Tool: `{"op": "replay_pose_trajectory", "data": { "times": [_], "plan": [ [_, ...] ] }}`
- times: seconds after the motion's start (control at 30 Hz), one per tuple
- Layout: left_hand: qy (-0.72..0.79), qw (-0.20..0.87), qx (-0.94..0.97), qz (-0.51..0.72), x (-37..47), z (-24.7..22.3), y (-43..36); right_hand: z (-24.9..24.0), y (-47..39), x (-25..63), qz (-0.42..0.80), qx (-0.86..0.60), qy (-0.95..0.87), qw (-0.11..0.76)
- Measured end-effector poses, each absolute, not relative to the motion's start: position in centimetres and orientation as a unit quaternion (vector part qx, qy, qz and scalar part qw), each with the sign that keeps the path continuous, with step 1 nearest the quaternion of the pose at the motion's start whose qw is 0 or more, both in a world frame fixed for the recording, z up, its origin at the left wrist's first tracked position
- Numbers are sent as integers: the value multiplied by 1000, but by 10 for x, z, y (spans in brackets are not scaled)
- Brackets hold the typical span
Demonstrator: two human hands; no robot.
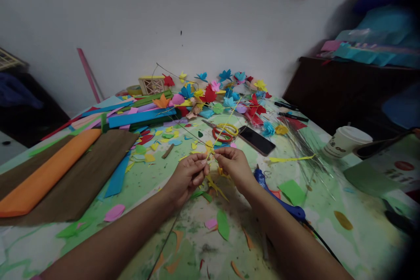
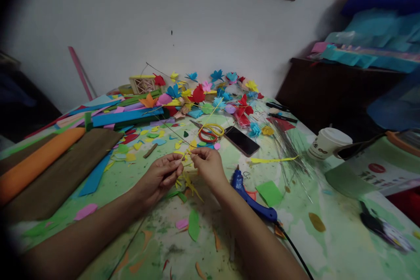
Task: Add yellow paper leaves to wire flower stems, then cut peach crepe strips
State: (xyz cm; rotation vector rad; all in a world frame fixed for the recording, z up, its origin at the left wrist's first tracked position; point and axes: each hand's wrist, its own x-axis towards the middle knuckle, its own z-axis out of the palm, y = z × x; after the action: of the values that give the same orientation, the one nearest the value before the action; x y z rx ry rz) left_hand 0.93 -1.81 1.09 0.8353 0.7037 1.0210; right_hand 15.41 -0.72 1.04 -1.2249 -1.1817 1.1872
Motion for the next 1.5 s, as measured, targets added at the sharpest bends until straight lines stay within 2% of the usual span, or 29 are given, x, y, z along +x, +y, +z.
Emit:
{"op": "replay_pose_trajectory", "data": {
  "times": [1.2,1.37,1.5],
  "plan": [
    [349,694,393,492,9,8,-13,16,-12,153,516,-490,-514,479],
    [374,655,438,489,4,6,-7,19,-14,155,490,-484,-566,452],
    [399,606,511,461,2,5,-3,30,-16,159,424,-488,-648,402]
  ]
}}
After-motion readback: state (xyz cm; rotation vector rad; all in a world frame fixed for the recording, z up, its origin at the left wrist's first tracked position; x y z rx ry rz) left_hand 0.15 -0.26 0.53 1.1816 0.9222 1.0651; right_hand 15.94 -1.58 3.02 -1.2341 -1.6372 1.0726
